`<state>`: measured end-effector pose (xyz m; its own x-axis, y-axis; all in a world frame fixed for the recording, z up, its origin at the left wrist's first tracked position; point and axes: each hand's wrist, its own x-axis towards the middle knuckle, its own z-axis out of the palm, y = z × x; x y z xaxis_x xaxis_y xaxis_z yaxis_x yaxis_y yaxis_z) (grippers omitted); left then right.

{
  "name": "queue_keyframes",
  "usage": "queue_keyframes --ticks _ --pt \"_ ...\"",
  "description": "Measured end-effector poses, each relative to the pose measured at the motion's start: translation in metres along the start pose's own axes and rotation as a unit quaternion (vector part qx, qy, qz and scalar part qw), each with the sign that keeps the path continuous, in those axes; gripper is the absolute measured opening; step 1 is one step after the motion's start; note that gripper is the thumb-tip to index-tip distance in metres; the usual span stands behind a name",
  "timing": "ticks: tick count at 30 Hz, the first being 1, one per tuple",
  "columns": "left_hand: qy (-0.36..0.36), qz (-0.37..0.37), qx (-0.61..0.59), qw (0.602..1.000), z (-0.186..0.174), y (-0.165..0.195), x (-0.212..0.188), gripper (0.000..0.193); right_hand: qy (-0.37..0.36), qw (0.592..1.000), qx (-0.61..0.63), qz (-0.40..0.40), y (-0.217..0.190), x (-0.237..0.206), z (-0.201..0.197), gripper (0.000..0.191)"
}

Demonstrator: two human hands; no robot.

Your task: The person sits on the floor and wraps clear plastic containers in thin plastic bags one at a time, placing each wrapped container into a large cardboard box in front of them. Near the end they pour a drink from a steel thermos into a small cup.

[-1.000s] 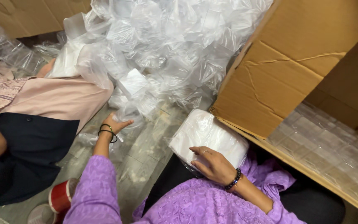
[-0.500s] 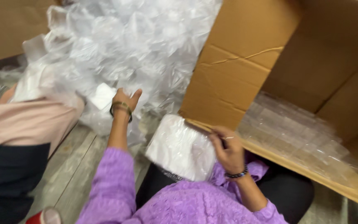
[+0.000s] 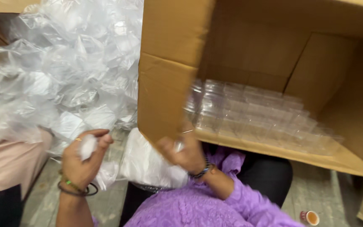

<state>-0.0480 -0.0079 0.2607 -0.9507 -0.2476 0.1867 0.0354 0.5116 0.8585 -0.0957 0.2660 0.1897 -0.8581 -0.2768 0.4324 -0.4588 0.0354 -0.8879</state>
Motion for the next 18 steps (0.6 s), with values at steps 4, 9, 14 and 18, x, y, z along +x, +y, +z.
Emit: queue_keyframes --ticks 4,9,14,18 --pt "0.125 0.113 0.023 0.985 -0.032 0.042 -0.03 0.022 -0.208 0.938 -0.206 -0.185 0.001 0.035 0.07 0.077" --pt "0.155 0.056 -0.047 0.985 -0.034 0.05 -0.04 0.02 -0.331 0.854 -0.396 -0.07 0.066 0.047 0.096 0.054" --pt "-0.067 -0.119 -0.175 0.975 0.029 0.027 -0.028 0.038 -0.184 0.979 -0.074 0.049 0.074 -0.021 0.019 0.032" --pt "-0.222 -0.059 -0.363 0.903 0.128 0.014 -0.03 0.054 -0.047 0.949 0.237 0.201 0.049 -0.051 -0.042 0.044"
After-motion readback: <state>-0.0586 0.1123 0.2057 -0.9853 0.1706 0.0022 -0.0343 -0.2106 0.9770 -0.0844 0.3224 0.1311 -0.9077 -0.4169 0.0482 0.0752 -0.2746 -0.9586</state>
